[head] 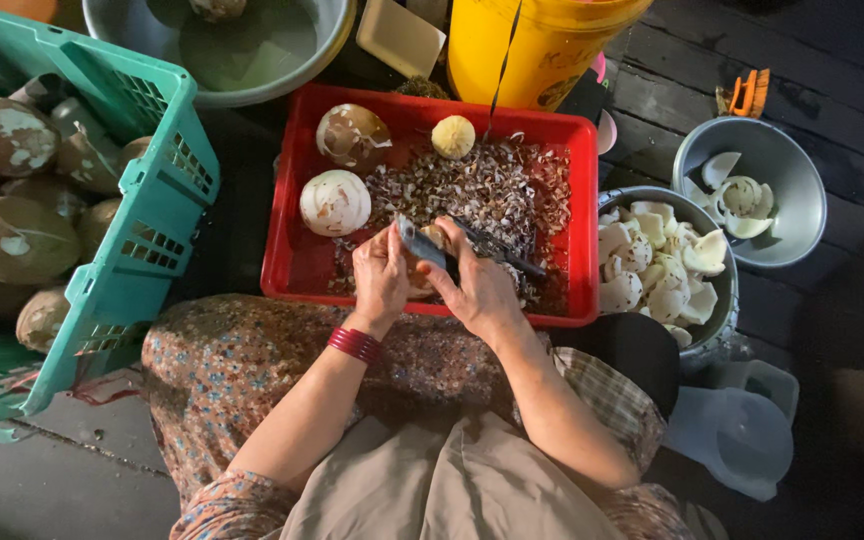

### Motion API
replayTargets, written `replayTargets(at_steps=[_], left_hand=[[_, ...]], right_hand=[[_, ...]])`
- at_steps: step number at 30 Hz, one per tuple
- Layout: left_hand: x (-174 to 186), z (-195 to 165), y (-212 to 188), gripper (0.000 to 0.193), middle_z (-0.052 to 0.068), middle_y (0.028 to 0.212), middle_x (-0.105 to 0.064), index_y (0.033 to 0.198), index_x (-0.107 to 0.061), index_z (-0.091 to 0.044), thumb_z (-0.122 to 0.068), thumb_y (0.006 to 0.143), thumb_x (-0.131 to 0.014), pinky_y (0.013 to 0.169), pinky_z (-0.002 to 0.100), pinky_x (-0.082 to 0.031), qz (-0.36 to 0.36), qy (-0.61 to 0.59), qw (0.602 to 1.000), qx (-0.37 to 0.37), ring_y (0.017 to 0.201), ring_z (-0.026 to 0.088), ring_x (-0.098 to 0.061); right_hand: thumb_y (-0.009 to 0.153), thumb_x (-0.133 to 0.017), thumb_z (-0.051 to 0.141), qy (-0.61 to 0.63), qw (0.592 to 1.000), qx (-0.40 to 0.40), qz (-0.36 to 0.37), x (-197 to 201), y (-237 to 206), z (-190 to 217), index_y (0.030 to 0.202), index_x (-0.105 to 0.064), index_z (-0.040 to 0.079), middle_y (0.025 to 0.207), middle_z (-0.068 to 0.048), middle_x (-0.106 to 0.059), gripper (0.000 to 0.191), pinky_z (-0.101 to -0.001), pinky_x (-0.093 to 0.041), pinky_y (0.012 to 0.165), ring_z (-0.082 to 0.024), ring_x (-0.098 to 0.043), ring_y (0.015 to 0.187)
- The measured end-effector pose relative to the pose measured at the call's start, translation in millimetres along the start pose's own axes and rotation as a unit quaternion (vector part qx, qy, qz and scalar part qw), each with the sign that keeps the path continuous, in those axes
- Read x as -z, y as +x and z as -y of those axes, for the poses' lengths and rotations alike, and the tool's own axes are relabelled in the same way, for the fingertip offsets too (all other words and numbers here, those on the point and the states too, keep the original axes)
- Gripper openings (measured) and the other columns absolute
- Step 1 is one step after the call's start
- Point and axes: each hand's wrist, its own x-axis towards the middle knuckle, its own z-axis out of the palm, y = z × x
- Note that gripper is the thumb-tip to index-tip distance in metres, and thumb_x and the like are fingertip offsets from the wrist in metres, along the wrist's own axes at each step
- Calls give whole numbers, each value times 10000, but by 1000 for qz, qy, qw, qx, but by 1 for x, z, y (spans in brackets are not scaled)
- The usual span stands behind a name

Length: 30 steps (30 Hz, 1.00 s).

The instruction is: The person sits on the floor and uses a knife to peel the brown skin off a round fruit. The person rotates the fruit and scrapes away the skin, collecting the peels in a red tray.

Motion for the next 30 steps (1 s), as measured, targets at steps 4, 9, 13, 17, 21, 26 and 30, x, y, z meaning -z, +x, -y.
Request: replayTargets(at_steps=[4,9,13,17,21,26,30], left_hand=[[-2,-9,-3,354,180,705,-629,988,-677,32,-235,1081,-463,632,374,-487,-8,52,999,2,600,248,-556],[0,-13,-1,346,182,752,-667,1018,-673,31,-233,1080,-459,651,372,-507,-1,30,999,-12,630,254,-603],[-3,-9,-4,364,171,810,-722,1054,-699,10,-272,1079,-470,658,367,-552,8,49,999,-15,679,231,-680],[-6,-2,-13,431,185,846,-743,1063,-746,12,-326,1081,-479,685,389,-566,38,106,993,-28,723,240,-719],[-2,9,-5,453,80,880,-764,1025,-745,-21,-416,1078,-528,698,320,-602,21,-57,998,22,747,173,-715],[5,29,6,366,-10,856,-716,901,-714,-64,-396,1018,-614,703,239,-513,35,-337,931,135,752,62,-608],[5,44,10,360,-37,891,-624,907,-665,-34,-344,1083,-707,736,230,-428,18,-304,944,130,818,49,-519]], right_hand=[[929,-283,815,31,997,51,-54,-2,3,5,1475,-329,240,855,-154,-737,794,-505,-565,580,-398,-729,709],[907,-279,804,20,999,-21,-32,-12,7,2,1472,-361,282,760,-153,-726,774,-486,-558,582,-368,-728,680],[900,-230,725,44,988,-148,29,-32,20,-18,1476,-445,349,813,-124,-699,720,-455,-580,553,-353,-687,665],[1084,-318,792,325,944,-52,-18,-41,35,-51,1076,-621,58,865,-32,-626,794,-302,-562,699,-177,-623,808],[1000,-384,770,359,933,1,-43,-40,27,-58,1244,-645,139,1014,76,-669,725,-196,-483,770,-25,-605,957],[938,-479,687,389,915,-111,9,-21,14,-34,1319,-609,136,734,-25,-536,682,-253,-353,369,-78,-427,457],[921,-527,667,406,908,-103,1,-10,13,-18,1325,-599,118,767,6,-576,685,-226,-348,354,-38,-434,450]])
